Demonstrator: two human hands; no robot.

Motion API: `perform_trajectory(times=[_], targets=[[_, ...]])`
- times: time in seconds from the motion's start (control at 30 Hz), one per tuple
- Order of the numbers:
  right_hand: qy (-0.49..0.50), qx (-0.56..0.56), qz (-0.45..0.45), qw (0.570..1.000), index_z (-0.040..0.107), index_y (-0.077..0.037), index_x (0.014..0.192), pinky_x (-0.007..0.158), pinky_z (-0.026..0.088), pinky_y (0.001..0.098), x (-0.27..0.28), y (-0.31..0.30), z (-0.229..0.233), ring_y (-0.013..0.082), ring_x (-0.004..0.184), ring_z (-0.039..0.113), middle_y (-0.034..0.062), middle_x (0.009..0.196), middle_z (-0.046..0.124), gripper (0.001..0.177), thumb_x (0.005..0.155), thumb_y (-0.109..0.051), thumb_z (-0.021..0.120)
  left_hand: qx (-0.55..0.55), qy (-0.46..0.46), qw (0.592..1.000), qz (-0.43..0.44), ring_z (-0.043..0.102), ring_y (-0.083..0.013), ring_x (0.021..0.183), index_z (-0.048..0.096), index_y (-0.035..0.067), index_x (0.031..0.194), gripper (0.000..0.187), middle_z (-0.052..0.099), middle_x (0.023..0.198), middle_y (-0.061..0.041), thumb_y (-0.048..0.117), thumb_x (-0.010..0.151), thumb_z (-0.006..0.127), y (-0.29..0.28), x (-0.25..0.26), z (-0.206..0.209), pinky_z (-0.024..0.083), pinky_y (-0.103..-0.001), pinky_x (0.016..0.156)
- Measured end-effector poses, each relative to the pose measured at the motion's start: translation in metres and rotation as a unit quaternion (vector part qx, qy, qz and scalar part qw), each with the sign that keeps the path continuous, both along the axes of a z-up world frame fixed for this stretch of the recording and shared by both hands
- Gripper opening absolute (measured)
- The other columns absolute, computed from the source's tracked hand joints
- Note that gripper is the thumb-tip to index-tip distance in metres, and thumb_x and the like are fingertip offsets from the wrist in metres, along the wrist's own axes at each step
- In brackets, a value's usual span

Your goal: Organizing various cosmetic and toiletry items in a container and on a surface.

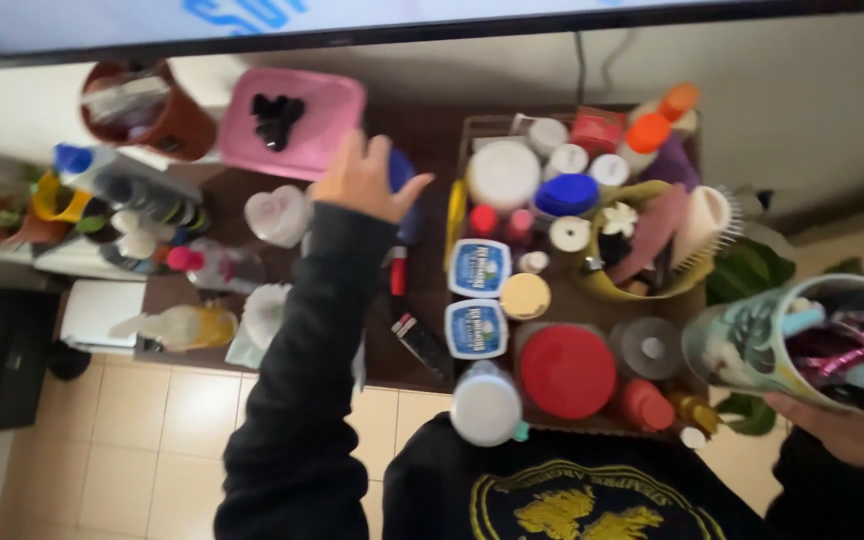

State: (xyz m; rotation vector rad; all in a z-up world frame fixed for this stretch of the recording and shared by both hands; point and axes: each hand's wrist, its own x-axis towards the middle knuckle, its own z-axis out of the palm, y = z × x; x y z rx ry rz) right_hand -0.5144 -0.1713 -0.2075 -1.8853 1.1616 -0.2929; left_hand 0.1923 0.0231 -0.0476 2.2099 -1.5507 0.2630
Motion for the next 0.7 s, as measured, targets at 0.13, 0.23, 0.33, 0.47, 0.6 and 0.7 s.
perform_trajectory(times=[0.13,0.23,0.33,0.47,0.6,0.7], targets=[[0.004,-0.08,0.04,0.996,0.062,-0.005,0.126,0.099,0.056,0.0352,0.086,0.059,0.04,0.0182,0.115,0.068,0.0087,0.126,0.069,0.063,0.068,-0.016,0.083,-0.062,-0.088,0.992,-0.059,0.061,-0.0379,0.103,0.065,0.006,0.121,0.067,0.059,0.119,-0.015,0.057,0.081,0.083,0.026,-0.049,0.055,0.051,-0.049,0.084],[-0.085,-0.098,0.022,0.991,0.06,-0.005,0.13,0.104,0.055,0.0348,0.119,0.084,0.057,0.0179,0.12,0.066,0.0088,0.131,0.066,0.068,0.067,-0.013,0.083,-0.095,-0.004,0.973,-0.208,0.06,-0.0355,0.115,0.065,0.007,0.129,0.062,0.061,0.125,-0.013,0.048,0.085,0.082,0.032,-0.08,0.065,0.05,-0.047,0.099],[-0.212,-0.109,0.003,0.971,0.053,-0.006,0.139,0.11,0.053,0.0347,0.133,0.081,0.074,0.0187,0.126,0.063,0.0093,0.137,0.062,0.075,0.07,-0.012,0.083,-0.056,0.087,0.934,-0.341,0.063,-0.0316,0.114,0.065,0.009,0.128,0.052,0.064,0.123,-0.008,0.04,0.09,0.081,0.024,-0.104,0.069,0.052,-0.043,0.1],[-0.168,-0.128,0.037,0.977,0.053,-0.006,0.137,0.11,0.052,0.0366,0.117,0.07,0.06,0.022,0.127,0.062,0.0114,0.137,0.061,0.075,0.068,-0.011,0.083,0.044,0.132,0.912,-0.386,0.063,-0.0317,0.091,0.063,0.003,0.121,0.066,0.065,0.114,-0.012,0.048,0.077,0.085,0.013,-0.125,0.081,0.052,-0.04,0.08],[-0.102,-0.062,0.019,0.993,0.051,-0.006,0.139,0.109,0.051,0.0407,0.106,0.066,0.054,0.0245,0.13,0.059,0.0137,0.139,0.059,0.081,0.065,-0.007,0.083,0.13,0.079,0.918,-0.367,0.065,-0.0335,0.087,0.062,0.002,0.117,0.069,0.064,0.104,-0.013,0.042,0.066,0.086,0.017,-0.131,0.061,0.052,-0.042,0.071],[-0.321,0.127,0.017,0.938,0.047,-0.004,0.143,0.107,0.052,0.0476,0.107,0.056,0.055,0.0304,0.131,0.058,0.0187,0.142,0.055,0.076,0.076,-0.011,0.082,0.189,0.089,0.917,-0.339,0.067,-0.0291,0.093,0.061,0.008,0.114,0.049,0.063,0.099,-0.008,0.028,0.076,0.083,0.023,-0.126,0.058,0.052,-0.041,0.069]])
